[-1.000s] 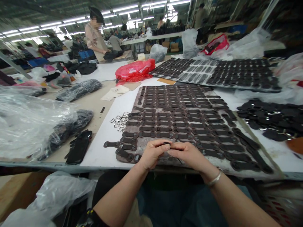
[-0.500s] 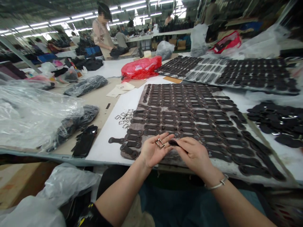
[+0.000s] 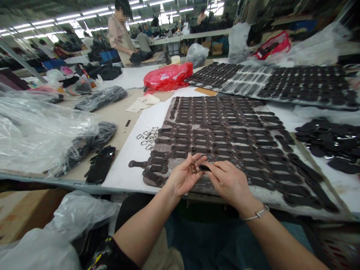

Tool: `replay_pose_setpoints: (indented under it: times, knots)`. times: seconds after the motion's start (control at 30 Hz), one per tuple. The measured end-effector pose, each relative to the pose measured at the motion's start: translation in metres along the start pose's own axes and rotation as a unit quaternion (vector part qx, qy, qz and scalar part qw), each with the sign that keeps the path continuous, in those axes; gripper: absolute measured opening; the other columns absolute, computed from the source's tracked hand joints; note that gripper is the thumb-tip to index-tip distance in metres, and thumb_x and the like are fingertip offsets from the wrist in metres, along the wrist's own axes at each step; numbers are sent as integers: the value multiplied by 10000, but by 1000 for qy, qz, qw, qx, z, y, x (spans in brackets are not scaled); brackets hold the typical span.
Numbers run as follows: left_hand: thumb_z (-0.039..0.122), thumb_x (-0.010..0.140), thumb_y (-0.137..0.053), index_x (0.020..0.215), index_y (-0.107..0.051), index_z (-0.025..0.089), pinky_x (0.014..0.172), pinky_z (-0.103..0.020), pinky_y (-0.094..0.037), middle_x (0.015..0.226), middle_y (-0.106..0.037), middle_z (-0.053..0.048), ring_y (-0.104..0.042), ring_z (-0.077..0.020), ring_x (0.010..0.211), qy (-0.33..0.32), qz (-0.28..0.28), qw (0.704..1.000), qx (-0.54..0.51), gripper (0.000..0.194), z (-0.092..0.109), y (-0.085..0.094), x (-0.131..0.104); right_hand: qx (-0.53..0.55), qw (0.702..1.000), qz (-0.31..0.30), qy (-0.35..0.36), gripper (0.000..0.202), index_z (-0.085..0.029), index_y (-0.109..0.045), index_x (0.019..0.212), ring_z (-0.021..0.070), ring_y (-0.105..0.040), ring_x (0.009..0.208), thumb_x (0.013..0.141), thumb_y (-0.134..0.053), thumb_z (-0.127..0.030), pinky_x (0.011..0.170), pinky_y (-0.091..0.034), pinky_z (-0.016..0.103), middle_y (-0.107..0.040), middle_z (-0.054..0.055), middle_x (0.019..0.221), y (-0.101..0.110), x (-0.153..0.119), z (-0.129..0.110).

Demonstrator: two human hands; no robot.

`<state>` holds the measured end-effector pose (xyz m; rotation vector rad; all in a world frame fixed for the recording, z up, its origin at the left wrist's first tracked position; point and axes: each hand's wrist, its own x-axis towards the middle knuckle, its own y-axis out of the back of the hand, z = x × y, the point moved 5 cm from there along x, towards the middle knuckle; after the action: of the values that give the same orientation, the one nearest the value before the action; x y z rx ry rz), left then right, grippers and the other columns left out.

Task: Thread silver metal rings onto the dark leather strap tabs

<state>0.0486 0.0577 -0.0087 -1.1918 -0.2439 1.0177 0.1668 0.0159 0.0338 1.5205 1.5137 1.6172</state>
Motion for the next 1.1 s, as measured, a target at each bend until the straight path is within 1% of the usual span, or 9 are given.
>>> replay_pose_setpoints:
  times: [0.17,0.33,0.4,0.5,0.57,0.63,0.77,1.0,1.1]
  knots:
    - [362,857,-556,1015,-628,136,886,-306,-453,1082,-653,-115,-599,-200,1023,-16,8,1000,18,285,-1,2,0,-5,1000,6,7,261,-174,-632,1102,228,-553,857,887,-488,-205,753,-455,338,-637,90,916,2,1,-2]
    - [294,744,-701,951,-679,155,898,-324,-430,1059,-671,-93,-566,-224,1081,-65,19,995,71,251,-5,4,1,-33,999,-22,22,254,-144,-640,1073,234,-536,817,893,-469,-199,724,-447,349,-628,102,879,-6,2,-12]
    - [257,686,-745,907,-702,142,891,-320,-425,1006,-689,-89,-587,-216,1024,-86,47,989,113,253,-9,5,1,-5,1000,-26,15,237,-143,-650,1027,233,-539,825,890,-459,-178,742,-449,350,-625,100,870,-12,2,-14]
    - [214,653,-760,940,-703,137,930,-331,-404,989,-696,-90,-599,-201,981,-133,73,973,175,303,-12,3,-1,114,993,0,-12,201,-154,-662,897,214,-562,839,890,-464,-184,772,-461,330,-623,90,860,-18,2,-12]
    - [186,660,-753,1043,-667,163,963,-343,-389,1055,-680,-88,-579,-205,1040,-171,52,963,200,393,-11,-2,-4,213,976,36,-35,199,-173,-659,858,194,-580,826,894,-465,-198,750,-471,305,-624,74,848,-16,2,-8]
    - [162,662,-750,1138,-616,199,986,-347,-379,1160,-639,-88,-532,-220,1135,-196,2,957,212,495,-8,-11,-10,289,954,68,-51,180,-194,-658,871,183,-589,817,888,-480,-209,723,-476,290,-627,58,852,-12,3,-3]
    - [139,690,-726,1202,-580,233,1021,-342,-356,1277,-569,-92,-490,-232,1204,-213,-75,944,241,541,2,-24,-22,350,929,91,-77,174,-213,-664,938,187,-591,836,870,-504,-204,744,-474,299,-626,47,880,-1,4,2]
    - [149,675,-731,1106,-654,173,1039,-346,-343,1232,-600,-105,-510,-249,1179,-209,-63,931,292,438,8,-26,-27,389,909,82,-122,153,-216,-677,925,212,-591,888,854,-558,-282,795,-476,323,-632,54,897,0,0,8]
    - [156,680,-727,1113,-651,179,1044,-349,-330,1250,-584,-103,-498,-255,1187,-221,-69,921,313,441,8,-26,-27,372,918,79,-115,137,-215,-678,912,207,-598,856,842,-578,-276,763,-485,311,-637,46,862,1,0,9]
